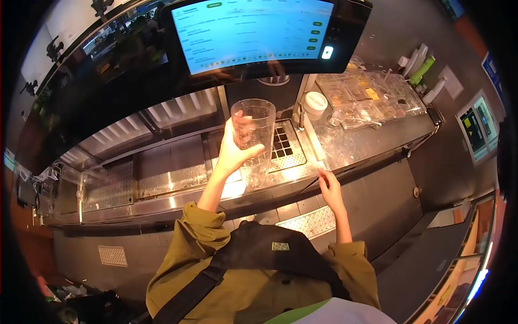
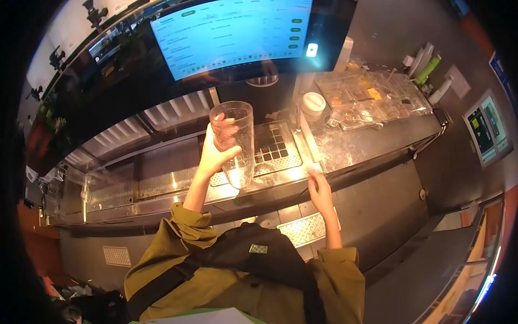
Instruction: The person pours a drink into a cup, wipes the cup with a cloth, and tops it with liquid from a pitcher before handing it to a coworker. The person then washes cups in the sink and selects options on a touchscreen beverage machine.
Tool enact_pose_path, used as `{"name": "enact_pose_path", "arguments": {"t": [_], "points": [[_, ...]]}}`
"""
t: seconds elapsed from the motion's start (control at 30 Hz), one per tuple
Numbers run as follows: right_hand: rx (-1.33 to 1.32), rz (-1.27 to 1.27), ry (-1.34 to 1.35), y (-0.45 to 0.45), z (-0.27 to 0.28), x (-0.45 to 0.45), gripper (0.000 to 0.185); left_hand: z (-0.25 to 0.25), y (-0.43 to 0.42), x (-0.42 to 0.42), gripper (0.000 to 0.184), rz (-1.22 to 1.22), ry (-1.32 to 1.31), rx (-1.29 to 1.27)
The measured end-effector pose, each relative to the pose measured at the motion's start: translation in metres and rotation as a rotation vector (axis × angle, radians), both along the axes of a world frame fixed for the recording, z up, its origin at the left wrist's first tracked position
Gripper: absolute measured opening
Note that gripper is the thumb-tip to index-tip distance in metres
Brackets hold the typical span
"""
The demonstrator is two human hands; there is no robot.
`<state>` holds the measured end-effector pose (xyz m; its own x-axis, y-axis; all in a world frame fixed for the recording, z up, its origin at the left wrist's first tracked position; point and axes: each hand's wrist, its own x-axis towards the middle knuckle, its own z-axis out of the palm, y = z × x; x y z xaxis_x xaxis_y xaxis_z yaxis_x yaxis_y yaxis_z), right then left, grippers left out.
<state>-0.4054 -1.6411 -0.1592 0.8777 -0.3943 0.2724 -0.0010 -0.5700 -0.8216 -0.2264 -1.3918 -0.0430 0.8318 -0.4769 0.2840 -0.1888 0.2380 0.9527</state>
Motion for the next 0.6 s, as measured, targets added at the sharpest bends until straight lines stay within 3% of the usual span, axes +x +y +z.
{"name": "enact_pose_path", "arguments": {"t": [0.13,0.23,0.3,0.37,0.43,0.53,0.6], "points": [[0.098,0.092,-0.025,0.007,-0.009,0.021,0.025,-0.043,0.001,-0.004,0.092,0.006,0.019,0.003],[0.193,0.227,0.112,0.032,-0.016,0.02,0.03,-0.078,0.014,-0.004,0.088,0.126,0.118,0.076],[0.231,0.332,0.191,0.048,-0.024,0.021,0.04,-0.084,0.024,-0.008,0.073,0.171,0.392,-0.052],[0.167,0.444,0.221,0.066,-0.015,0.027,0.062,-0.078,0.029,-0.015,0.061,0.27,0.754,-0.189],[0.16,0.474,0.194,0.085,0.011,0.035,0.078,-0.087,0.028,-0.018,0.059,0.147,0.975,-0.338],[0.01,0.507,-0.091,0.108,0.027,0.051,0.087,-0.098,0.027,-0.024,0.06,0.015,1.323,-0.575],[0.008,0.587,-0.286,0.118,0.032,0.062,0.086,-0.098,0.018,-0.036,0.061,-0.045,1.375,-0.531]]}}
